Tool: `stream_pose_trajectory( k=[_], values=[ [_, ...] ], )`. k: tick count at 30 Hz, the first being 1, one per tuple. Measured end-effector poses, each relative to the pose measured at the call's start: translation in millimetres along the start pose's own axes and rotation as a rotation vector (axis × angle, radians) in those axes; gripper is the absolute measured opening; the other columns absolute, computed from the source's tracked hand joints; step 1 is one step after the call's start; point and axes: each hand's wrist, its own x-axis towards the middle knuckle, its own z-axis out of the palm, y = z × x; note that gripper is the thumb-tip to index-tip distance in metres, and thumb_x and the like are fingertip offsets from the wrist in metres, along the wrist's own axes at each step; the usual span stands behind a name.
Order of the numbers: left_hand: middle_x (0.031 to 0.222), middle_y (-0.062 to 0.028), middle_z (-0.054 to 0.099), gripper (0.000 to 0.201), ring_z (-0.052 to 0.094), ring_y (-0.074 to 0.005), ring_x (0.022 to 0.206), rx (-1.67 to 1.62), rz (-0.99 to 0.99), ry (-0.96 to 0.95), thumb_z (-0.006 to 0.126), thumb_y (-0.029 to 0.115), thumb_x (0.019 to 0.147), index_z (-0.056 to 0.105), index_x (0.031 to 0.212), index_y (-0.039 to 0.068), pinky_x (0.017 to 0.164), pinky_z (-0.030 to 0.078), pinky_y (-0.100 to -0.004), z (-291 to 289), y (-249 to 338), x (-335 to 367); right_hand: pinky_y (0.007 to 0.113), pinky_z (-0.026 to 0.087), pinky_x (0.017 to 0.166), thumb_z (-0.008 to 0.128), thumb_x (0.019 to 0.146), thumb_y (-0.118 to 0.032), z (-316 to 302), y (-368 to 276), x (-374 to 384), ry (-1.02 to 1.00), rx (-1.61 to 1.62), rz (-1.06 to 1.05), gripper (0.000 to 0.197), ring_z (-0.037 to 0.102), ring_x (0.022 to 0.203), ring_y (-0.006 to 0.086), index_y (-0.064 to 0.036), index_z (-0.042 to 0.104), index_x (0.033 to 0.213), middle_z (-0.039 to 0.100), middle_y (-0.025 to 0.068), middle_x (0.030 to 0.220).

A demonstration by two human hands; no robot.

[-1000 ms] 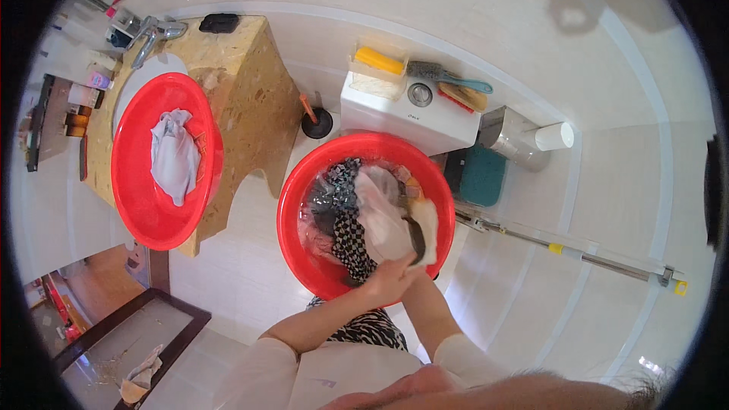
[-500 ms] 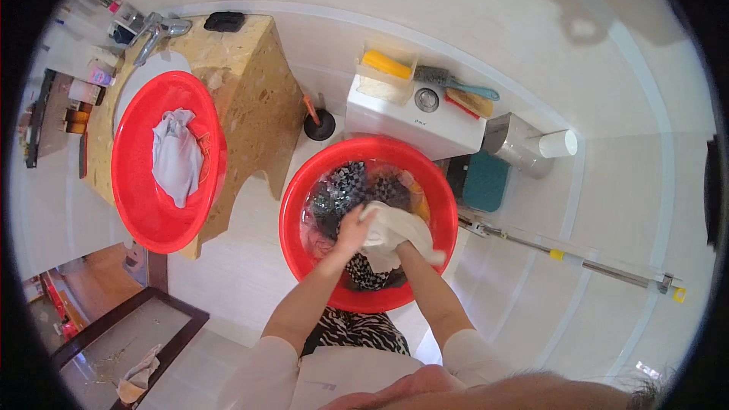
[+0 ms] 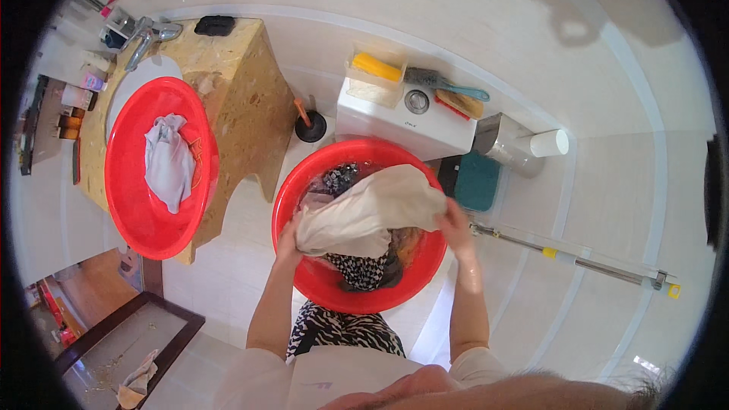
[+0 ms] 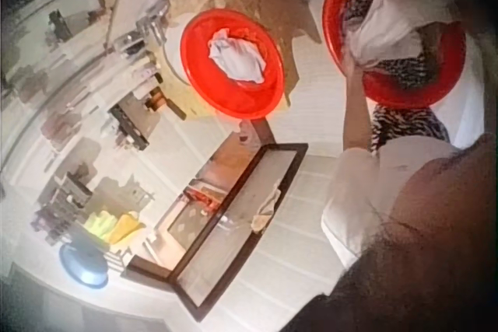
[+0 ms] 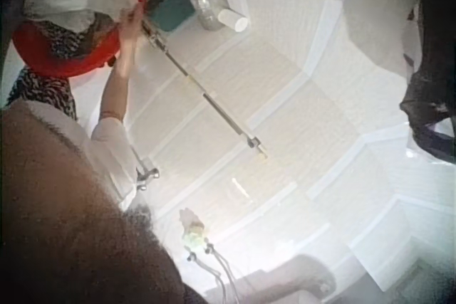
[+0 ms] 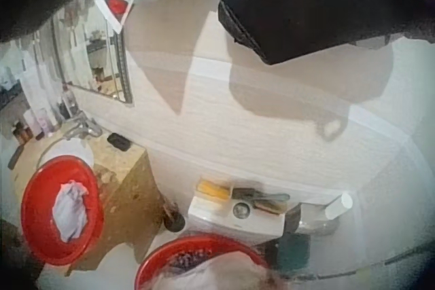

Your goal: Hand washing clothes in a red plastic basin in a bathroom.

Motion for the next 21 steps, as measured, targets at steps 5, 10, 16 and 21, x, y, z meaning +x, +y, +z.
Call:
stream_pose_trajectory(
  k=[5, 10, 16, 21],
  values=[
    [0.107, -0.0129, 0.063, 0.038, 0.061, -0.0234, 0.096, 0.651, -0.001, -0.129, 0.062, 0.027, 0.087, 0.056, 0.119, 0.008, 0.085, 0.048, -0.0342, 90.9, -2.7, -52.5, 0.038, 0.047, 0.083, 0.067, 0.080, -0.018, 80.8, -13.1, -22.5, -0.197, -0.214, 0.017, 0.036, 0.060, 0.094, 0.0278, -0.0046, 0.055, 0.111, 0.060, 0.0154, 0.101],
    [0.106, -0.0187, 0.062, 0.035, 0.061, -0.0305, 0.096, 1.101, 0.274, -0.543, 0.063, 0.027, 0.087, 0.057, 0.111, 0.003, 0.085, 0.047, -0.0352, 126.2, -42.2, -75.4, 0.045, 0.047, 0.083, 0.070, 0.075, -0.027, 114.6, -25.8, -0.7, -0.704, -0.689, -0.010, 0.037, 0.060, 0.099, 0.0332, -0.0059, 0.057, 0.103, 0.059, 0.0189, 0.105],
    [0.105, -0.0226, 0.063, 0.032, 0.061, -0.0369, 0.098, 1.102, 0.085, -0.418, 0.060, 0.025, 0.087, 0.057, 0.107, 0.000, 0.085, 0.048, -0.0399, 93.7, -77.3, -68.9, 0.044, 0.049, 0.079, 0.066, 0.074, -0.023, 96.4, 79.1, -21.0, -0.593, -0.933, 0.097, 0.034, 0.063, 0.089, 0.0341, -0.0004, 0.057, 0.099, 0.064, 0.0169, 0.089],
    [0.099, -0.0241, 0.064, 0.044, 0.062, -0.0395, 0.094, 1.234, 0.044, 0.068, 0.064, 0.033, 0.082, 0.053, 0.109, 0.001, 0.082, 0.049, -0.0434, 40.1, -100.2, -8.7, 0.037, 0.047, 0.084, 0.056, 0.077, -0.011, 103.3, 65.0, -43.3, -0.133, 0.125, 0.326, 0.027, 0.060, 0.095, 0.0223, 0.0002, 0.056, 0.101, 0.062, 0.0088, 0.098]
  ],
)
